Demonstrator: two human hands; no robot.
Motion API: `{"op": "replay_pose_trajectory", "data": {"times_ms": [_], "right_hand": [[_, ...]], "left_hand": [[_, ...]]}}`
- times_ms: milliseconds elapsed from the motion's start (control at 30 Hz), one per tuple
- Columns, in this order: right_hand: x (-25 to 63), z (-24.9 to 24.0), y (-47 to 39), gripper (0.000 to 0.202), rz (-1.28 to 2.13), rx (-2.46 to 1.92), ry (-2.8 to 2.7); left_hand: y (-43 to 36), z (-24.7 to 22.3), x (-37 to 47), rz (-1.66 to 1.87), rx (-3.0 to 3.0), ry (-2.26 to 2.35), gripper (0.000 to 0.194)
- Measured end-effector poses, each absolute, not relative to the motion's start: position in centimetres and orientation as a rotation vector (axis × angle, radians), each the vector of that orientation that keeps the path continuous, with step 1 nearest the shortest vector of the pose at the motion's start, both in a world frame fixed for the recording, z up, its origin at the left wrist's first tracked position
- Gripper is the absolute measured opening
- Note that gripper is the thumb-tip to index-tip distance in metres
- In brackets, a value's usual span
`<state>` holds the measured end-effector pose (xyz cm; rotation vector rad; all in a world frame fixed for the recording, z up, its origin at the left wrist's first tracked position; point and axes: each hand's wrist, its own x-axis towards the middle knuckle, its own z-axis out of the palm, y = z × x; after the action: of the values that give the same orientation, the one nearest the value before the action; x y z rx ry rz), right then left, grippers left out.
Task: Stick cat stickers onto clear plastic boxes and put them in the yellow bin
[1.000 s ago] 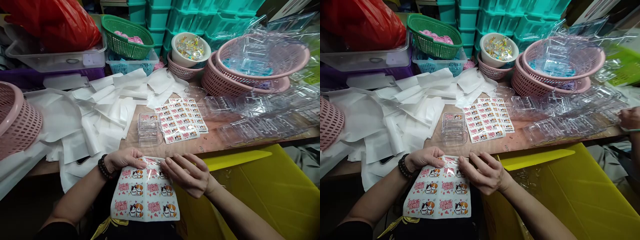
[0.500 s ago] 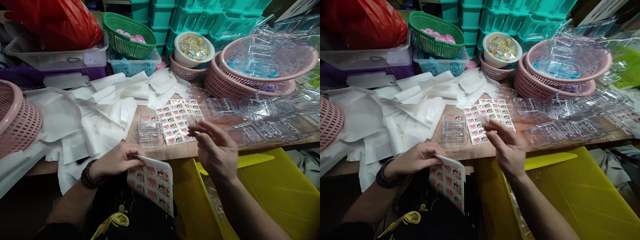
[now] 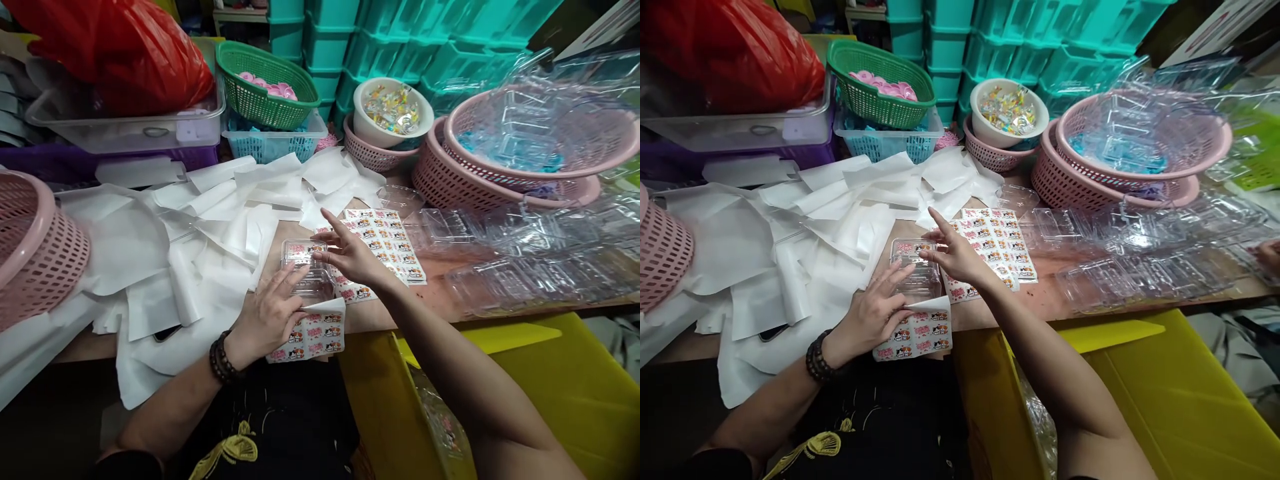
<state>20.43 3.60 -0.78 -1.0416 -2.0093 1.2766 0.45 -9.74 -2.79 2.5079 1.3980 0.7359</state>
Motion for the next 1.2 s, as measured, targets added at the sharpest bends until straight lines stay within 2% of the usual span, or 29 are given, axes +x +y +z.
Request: {"op": "replay_pose_trajectory", "data": {"times_ms": [300, 367, 467, 533, 667, 767, 1033, 1200], "right_hand": [[20.6, -0.7, 4.8, 0.082, 1.194, -1.046, -2.149], [20.8, 0.1, 4.5, 0.072, 1.088, -1.062, -2.083], [21.0, 2.2, 3.3, 0.042, 0.9, -1.104, -1.815], [20.9, 3.9, 2.2, 0.031, 1.002, -1.147, -1.675], [20.0, 5.9, 0.5, 0.036, 1.542, -1.322, -1.563], [19.1, 5.7, 0.4, 0.04, 1.782, -1.468, -1.418], [17.8, 4.1, 1.0, 0.024, 1.755, -1.636, -1.278], [17.8, 3.9, 0.9, 0.025, 1.761, -1.627, -1.281]], "left_hand": [[-9.1, -2.9, 0.4, 0.821, 2.429, 1.313, 0.009], [-9.0, -2.9, 0.2, 0.827, 2.41, 1.278, 0.007], [-9.2, -2.9, -0.1, 0.901, 2.365, 1.261, 0.006], [-9.4, -3.1, -0.2, 0.995, 2.323, 1.285, 0.006], [-9.8, -3.4, -0.3, 1.052, 2.255, 1.339, 0.007], [-10.1, -3.6, -0.2, 1.012, 2.255, 1.36, 0.006], [-10.6, -4.2, -0.2, 0.95, 2.268, 1.363, 0.006], [-10.6, -4.4, -0.2, 0.957, 2.299, 1.367, 0.005]]}}
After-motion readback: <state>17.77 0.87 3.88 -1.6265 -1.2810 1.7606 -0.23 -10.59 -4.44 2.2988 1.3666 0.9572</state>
